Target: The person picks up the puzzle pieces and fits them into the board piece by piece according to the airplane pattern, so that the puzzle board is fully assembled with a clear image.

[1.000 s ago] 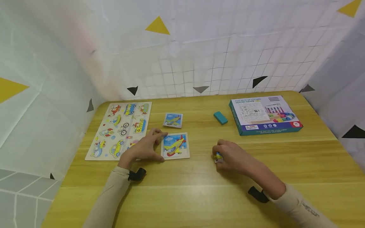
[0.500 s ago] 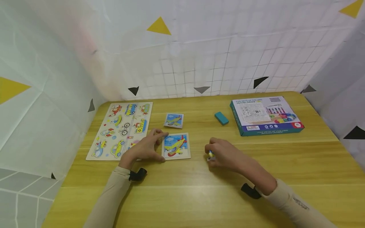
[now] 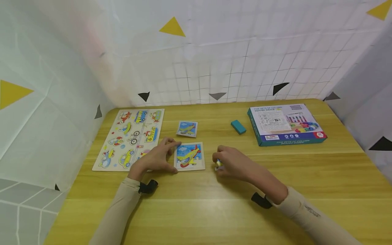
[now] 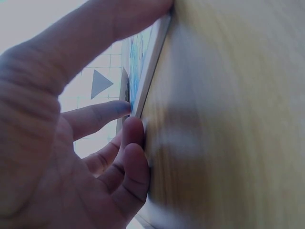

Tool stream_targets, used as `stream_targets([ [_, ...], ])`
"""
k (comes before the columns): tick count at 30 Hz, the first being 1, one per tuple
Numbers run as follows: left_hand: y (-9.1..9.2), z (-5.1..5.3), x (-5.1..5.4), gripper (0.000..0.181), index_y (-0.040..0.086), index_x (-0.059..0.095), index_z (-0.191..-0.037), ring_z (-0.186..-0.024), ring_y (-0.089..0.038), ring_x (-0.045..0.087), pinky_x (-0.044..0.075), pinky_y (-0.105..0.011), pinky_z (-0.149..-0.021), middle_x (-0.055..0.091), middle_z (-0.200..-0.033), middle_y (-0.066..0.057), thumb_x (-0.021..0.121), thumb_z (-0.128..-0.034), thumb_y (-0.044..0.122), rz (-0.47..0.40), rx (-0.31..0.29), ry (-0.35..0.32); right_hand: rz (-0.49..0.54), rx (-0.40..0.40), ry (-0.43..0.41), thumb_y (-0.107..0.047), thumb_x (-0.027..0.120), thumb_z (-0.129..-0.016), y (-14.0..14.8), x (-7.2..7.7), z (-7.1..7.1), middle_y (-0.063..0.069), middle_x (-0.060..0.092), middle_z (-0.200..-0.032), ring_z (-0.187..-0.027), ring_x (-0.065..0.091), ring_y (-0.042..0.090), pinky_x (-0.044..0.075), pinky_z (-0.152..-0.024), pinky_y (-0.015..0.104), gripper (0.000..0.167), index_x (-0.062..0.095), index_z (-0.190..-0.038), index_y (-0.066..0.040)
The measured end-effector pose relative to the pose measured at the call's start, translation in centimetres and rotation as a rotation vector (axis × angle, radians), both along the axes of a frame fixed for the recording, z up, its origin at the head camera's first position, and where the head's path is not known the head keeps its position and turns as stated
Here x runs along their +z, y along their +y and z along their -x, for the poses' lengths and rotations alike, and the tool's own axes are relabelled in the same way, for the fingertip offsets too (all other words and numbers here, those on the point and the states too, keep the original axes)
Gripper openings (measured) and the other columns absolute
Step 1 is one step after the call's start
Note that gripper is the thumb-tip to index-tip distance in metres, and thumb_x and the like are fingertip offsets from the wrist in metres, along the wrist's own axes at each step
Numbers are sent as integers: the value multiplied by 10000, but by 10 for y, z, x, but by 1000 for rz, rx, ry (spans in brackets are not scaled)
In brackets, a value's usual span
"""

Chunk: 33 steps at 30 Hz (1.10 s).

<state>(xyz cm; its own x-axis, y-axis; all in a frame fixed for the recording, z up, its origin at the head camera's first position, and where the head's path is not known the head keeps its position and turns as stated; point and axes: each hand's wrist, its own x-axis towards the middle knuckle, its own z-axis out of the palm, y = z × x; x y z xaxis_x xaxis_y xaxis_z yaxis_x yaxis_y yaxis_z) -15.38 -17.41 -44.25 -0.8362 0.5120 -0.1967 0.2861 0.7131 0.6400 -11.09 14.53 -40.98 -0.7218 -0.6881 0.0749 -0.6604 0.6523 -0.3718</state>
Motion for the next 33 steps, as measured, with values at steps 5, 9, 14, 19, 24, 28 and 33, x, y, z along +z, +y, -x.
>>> stream_targets([
  [5, -1, 0, 1, 1045, 198, 406, -1542, -1042, -188, 467, 446, -339, -836, 326, -1364, 10, 944, -657, 335, 0, 3, -2, 21, 24, 15, -138, 843, -739, -7, 0, 3, 3, 587, -906, -730, 523, 92, 488, -663, 281, 244, 732, -952, -100],
  [9, -1, 0, 1, 1048, 197, 407, -1541, -1040, -186, 467, 445, -336, -835, 326, -1361, 12, 947, -654, 335, -1, 4, -5, 15, 26, 4, -151, 841, -754, -13, 2, 5, 3, 585, -923, -742, 520, 99, 487, -675, 280, 244, 732, -968, -103],
  [14, -2, 0, 1, 1054, 191, 401, -1544, -1039, -186, 466, 444, -337, -835, 324, -1359, 3, 947, -656, 345, 1, 1, -5, 19, 40, 5, -160, 839, -776, -21, 2, 8, 12, 586, -934, -757, 518, 112, 487, -689, 286, 235, 727, -977, -110],
  [19, -2, 0, 0, 1045, 197, 405, -1542, -1045, -183, 468, 449, -335, -836, 327, -1364, 2, 943, -660, 352, 2, 3, -8, 30, 58, 10, -163, 835, -785, -28, 0, 11, 13, 581, -926, -759, 511, 113, 480, -688, 289, 232, 730, -983, -105],
  [24, -2, 0, 0, 1040, 209, 405, -1542, -1044, -182, 472, 450, -331, -835, 327, -1370, 12, 941, -662, 350, 8, 0, -4, 34, 64, -4, -155, 832, -788, -35, -1, 13, 16, 578, -923, -753, 507, 114, 471, -676, 282, 228, 732, -985, -100],
  [28, -1, 0, 0, 1040, 211, 404, -1543, -1042, -180, 473, 451, -331, -838, 324, -1383, 10, 941, -663, 347, 8, -5, -1, 38, 74, -25, -142, 831, -796, -40, -2, 15, 34, 591, -944, -767, 512, 116, 473, -680, 275, 228, 729, -992, -86],
  [33, 0, 1, 0, 1039, 212, 401, -1544, -1044, -175, 471, 450, -330, -839, 317, -1389, 13, 940, -666, 342, 7, -6, -2, 42, 91, -25, -133, 827, -798, -47, -7, 18, 32, 597, -961, -792, 531, 122, 483, -696, 289, 215, 723, -982, -89],
])
